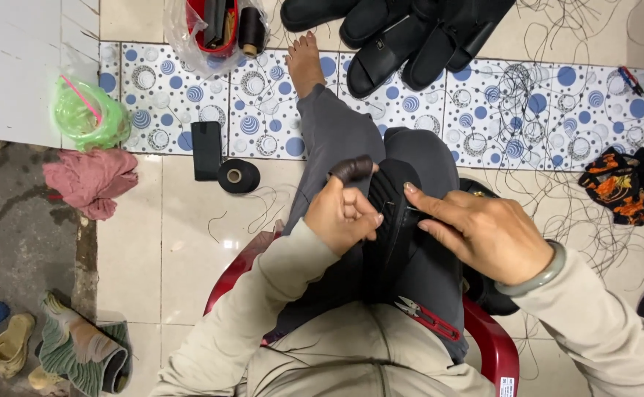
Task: Hand-sewing the sole of a black sandal using a needle and thread at a steady, efficient pace.
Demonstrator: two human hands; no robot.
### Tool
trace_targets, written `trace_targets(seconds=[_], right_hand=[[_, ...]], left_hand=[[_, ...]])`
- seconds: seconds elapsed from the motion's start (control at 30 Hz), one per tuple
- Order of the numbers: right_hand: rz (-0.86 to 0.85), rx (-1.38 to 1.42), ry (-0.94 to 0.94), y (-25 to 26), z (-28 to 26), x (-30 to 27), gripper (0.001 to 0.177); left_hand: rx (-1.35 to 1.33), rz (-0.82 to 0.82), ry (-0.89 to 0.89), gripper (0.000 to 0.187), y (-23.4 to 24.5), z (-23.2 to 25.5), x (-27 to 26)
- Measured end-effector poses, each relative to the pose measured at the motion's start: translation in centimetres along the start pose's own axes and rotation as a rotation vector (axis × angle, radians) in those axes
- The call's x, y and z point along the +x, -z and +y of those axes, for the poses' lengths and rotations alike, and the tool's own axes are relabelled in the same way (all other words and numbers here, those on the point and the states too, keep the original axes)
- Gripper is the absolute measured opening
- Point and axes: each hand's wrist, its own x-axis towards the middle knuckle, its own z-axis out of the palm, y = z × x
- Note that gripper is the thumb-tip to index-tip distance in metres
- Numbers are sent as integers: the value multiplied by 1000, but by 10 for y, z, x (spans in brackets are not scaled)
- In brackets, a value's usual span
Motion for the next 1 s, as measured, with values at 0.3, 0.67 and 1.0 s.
trace_targets(seconds=[0.3, 0.67, 1.0], right_hand=[[90, -14, 164, -16, 18, 2, 28], [-609, -742, -266, 60, 13, -39, 64], [-236, 158, -429, 29, 12, -33, 27]], left_hand=[[-114, -40, 60, 79, 1, 14, -11], [851, 564, -331, 76, -32, -56, 13], [860, 488, -752, 41, -28, -46, -28]])
